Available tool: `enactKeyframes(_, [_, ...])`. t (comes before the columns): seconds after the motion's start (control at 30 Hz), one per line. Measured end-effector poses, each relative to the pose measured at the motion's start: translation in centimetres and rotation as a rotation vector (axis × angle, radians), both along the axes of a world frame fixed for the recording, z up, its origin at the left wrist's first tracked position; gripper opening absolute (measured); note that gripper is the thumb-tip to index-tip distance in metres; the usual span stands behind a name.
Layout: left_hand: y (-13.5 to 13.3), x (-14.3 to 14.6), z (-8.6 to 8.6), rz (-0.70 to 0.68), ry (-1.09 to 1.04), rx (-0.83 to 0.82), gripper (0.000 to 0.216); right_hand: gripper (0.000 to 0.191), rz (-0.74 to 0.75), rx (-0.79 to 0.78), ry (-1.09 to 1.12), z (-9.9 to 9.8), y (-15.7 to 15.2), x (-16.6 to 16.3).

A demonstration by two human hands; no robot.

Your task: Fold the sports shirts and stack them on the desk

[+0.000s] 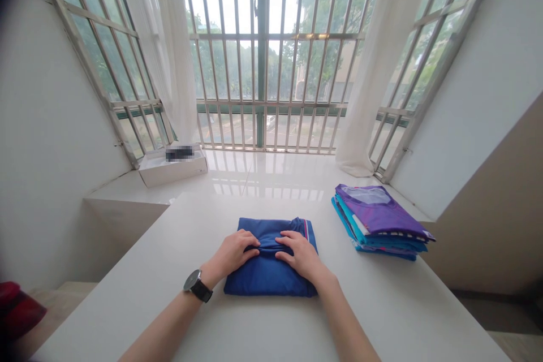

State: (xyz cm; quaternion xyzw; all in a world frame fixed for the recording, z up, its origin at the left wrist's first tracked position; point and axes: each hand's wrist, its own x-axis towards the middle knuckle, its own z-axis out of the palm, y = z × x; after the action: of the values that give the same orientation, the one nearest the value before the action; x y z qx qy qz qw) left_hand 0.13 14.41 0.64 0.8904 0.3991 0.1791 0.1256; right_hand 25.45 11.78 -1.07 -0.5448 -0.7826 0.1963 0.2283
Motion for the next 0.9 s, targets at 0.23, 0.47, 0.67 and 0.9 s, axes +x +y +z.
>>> enactKeyframes(0.23, [0.0, 0.0, -0.4, -0.001, -0.031, 0.014, 0.016, 0.034, 0.052, 0.053, 0.000, -0.6, 0.3, 0.3])
enactKeyframes(0.47, [0.8, -1.4, -0.9, -0.059, -0.142, -0.069, 0.025, 0.027, 0.048, 0.051, 0.113, -1.2, 0.5, 0.7])
enactKeyframes(0.67, [1.4, -1.9, -1.0, -0.047, -0.134, -0.080, 0.014, 0.020, 0.018, 0.053, 0.203, -1.0, 0.4, 0.7])
enactKeyframes(0.9, [0.8, -1.7, -0.7, -0.030, -0.136, -0.065, 0.013, 0.020, 0.018, 0.066, 0.216, -0.6, 0.1, 0.3])
